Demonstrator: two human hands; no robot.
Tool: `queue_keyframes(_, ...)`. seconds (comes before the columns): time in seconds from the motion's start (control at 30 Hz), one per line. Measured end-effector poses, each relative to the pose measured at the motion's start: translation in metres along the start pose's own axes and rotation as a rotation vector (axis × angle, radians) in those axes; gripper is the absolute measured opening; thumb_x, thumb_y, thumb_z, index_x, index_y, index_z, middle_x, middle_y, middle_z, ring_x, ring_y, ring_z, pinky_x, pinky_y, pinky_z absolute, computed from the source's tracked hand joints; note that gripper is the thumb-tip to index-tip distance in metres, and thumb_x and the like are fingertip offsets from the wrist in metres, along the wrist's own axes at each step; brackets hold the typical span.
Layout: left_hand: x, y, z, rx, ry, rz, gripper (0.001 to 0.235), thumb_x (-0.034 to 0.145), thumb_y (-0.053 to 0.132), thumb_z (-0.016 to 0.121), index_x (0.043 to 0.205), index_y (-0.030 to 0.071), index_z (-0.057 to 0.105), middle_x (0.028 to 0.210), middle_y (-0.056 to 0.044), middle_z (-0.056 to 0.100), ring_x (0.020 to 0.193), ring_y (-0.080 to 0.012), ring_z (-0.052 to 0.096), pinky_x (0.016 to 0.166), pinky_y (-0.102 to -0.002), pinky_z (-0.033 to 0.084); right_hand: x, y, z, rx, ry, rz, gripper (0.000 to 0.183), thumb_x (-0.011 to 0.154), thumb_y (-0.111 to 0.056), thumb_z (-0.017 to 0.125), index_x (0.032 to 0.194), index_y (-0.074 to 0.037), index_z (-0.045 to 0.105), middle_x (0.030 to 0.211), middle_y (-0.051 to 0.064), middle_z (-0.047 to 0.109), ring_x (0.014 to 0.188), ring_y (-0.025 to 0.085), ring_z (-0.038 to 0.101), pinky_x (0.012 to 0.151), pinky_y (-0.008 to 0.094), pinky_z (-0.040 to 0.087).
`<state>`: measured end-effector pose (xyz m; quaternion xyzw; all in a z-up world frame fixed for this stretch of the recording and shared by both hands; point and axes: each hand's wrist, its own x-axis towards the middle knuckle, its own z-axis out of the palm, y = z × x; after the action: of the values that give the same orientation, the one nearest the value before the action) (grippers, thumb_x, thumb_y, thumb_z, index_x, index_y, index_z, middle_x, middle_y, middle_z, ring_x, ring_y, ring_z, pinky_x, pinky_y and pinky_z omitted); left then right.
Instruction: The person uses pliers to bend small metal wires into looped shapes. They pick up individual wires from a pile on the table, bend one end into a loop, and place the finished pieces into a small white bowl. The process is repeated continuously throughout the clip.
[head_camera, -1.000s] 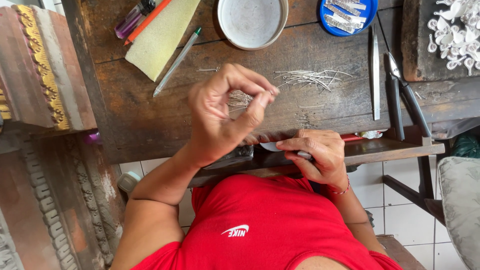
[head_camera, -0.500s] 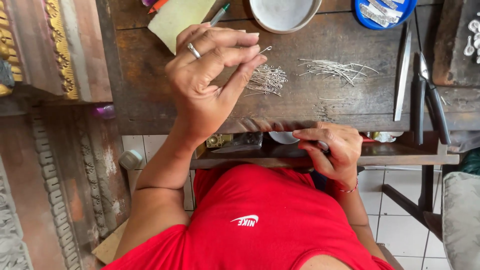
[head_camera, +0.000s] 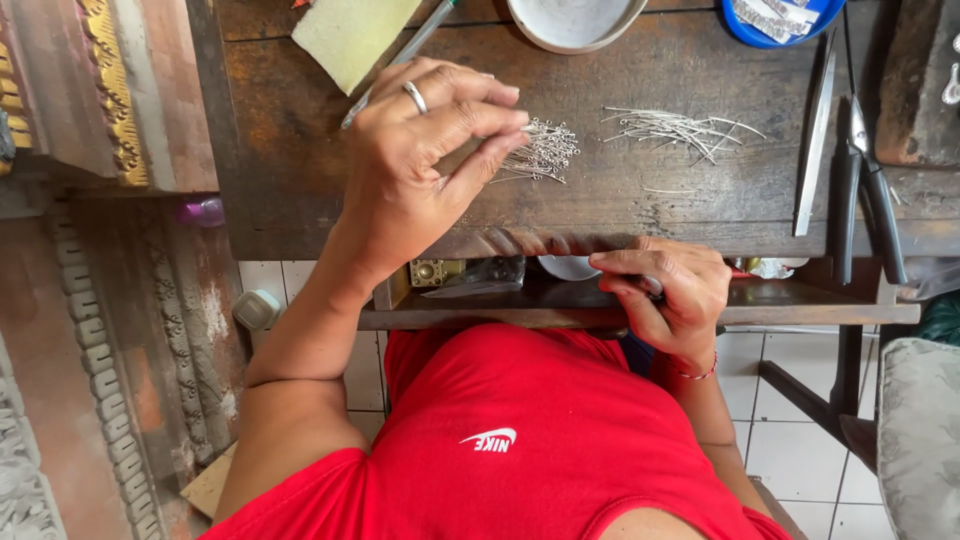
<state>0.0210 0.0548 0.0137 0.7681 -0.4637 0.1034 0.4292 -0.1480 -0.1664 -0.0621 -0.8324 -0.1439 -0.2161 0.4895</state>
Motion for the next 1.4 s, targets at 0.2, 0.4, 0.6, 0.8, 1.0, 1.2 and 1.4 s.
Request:
queue_keyframes(0.2,-0.015,-0.007,0.012,0.067,-0.082,-0.004,0.015,0.097,0.005,0.088,0.109,0.005,0.078,0.116,-0.012,0.073,0.109,-0.0333,0.067,0.096,-0.047,0.047,0.004,-0.001,-0.001,0.03,-0.016,-0.021,0.016,0.104,-0.007,0.058,0.101,0.001,0.071,0.066,0.005,0.062,0.051,0.019,0.048,0.053,0.032,0.038)
queue_keyframes(0.4,0.001,-0.001,0.027,0.11,-0.148,-0.002,0.02,0.099,0.007,0.088,0.112,0.0,0.075,0.12,-0.015,0.07,0.112,-0.0367,0.065,0.099,-0.049,0.045,0.01,-0.004,-0.007,0.078,-0.071,-0.016,0.014,0.103,-0.008,0.06,0.105,0.001,0.071,0.074,0.01,0.064,0.055,0.024,0.054,0.057,0.035,0.041)
queue_keyframes(0.6,0.04,0.01,0.069,0.106,-0.407,0.148,0.032,0.088,0.017,0.097,0.107,0.005,0.073,0.118,-0.012,0.06,0.109,-0.0324,0.055,0.083,-0.047,0.043,0.009,-0.001,-0.011,0.094,-0.113,-0.073,0.02,0.106,-0.014,0.058,0.113,0.001,0.069,0.077,0.01,0.06,0.06,0.027,0.056,0.057,0.038,0.04)
queue_keyframes(0.8,0.066,0.018,0.108,0.114,-0.572,0.2,0.044,0.077,0.027,0.099,0.094,0.01,0.062,0.114,-0.011,0.052,0.104,-0.0314,0.053,0.075,-0.046,0.043,0.003,0.005,-0.01,0.044,-0.095,-0.139,0.021,0.107,-0.012,0.056,0.113,0.001,0.071,0.081,0.01,0.063,0.063,0.027,0.057,0.057,0.039,0.042)
queue_keyframes(1.0,0.075,0.017,0.135,0.16,-0.66,0.254,0.031,0.074,0.028,0.093,0.079,0.015,0.065,0.113,-0.01,0.053,0.104,-0.0326,0.051,0.074,-0.045,0.041,-0.001,0.009,-0.009,0.041,-0.103,-0.185,0.027,0.11,-0.011,0.046,0.117,0.001,0.069,0.083,0.01,0.064,0.066,0.027,0.061,0.058,0.039,0.044)
queue_keyframes(1.2,0.075,0.02,0.137,0.248,-0.665,0.395,0.019,0.07,0.021,0.081,0.078,0.007,0.07,0.107,-0.009,0.053,0.1,-0.0295,0.048,0.071,-0.045,0.039,-0.002,0.009,-0.01,0.05,-0.095,-0.194,0.026,0.109,-0.011,0.048,0.119,0.002,0.069,0.082,0.009,0.062,0.066,0.027,0.06,0.061,0.04,0.046)
queue_keyframes(1.4,0.091,0.016,0.071,-0.202,-0.569,0.201,0.02,0.089,-0.005,0.073,0.095,0.004,0.057,0.093,-0.01,0.061,0.083,-0.0289,0.057,0.075,-0.042,0.042,0.003,0.008,-0.015,0.125,-0.132,-0.179,0.035,0.111,-0.018,0.043,0.114,0.003,0.07,0.077,0.01,0.059,0.059,0.027,0.054,0.056,0.04,0.04)
